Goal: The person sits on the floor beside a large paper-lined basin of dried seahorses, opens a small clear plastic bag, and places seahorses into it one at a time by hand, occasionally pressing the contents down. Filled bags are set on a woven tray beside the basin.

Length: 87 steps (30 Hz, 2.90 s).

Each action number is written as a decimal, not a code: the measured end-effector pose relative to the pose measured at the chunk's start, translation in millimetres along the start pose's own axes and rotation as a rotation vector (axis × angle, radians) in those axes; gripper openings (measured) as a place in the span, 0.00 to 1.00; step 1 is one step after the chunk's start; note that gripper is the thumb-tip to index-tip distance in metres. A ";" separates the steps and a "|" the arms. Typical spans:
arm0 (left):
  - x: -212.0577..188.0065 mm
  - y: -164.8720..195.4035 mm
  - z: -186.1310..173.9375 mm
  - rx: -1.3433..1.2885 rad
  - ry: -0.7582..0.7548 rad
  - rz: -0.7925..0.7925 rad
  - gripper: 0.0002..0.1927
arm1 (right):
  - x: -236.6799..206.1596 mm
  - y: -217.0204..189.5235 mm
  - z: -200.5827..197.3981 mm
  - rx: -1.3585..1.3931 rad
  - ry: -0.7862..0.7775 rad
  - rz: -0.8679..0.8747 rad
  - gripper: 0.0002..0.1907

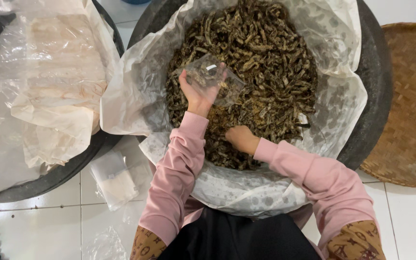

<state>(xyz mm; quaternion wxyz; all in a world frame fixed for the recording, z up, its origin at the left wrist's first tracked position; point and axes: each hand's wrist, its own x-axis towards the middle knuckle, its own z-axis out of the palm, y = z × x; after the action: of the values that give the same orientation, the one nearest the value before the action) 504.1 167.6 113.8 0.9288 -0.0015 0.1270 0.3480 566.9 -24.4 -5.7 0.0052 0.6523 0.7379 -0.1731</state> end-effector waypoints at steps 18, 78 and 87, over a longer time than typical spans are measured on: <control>-28.3 18.4 45.7 -0.095 -0.105 0.047 0.42 | -122.4 -30.7 -286.8 0.508 0.185 0.251 0.18; -29.0 -1.2 49.0 0.022 -0.003 0.030 0.41 | -55.2 -37.6 -224.7 1.008 0.875 0.118 0.13; -30.6 4.2 46.7 -0.012 -0.022 0.053 0.43 | -43.3 -54.9 -217.4 0.767 0.895 0.178 0.18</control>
<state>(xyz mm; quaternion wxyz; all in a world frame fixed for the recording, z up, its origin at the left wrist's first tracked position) 490.1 155.3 166.6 0.9207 0.0000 0.1146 0.3731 567.8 -13.9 222.4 -0.5279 0.6765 0.4956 -0.1344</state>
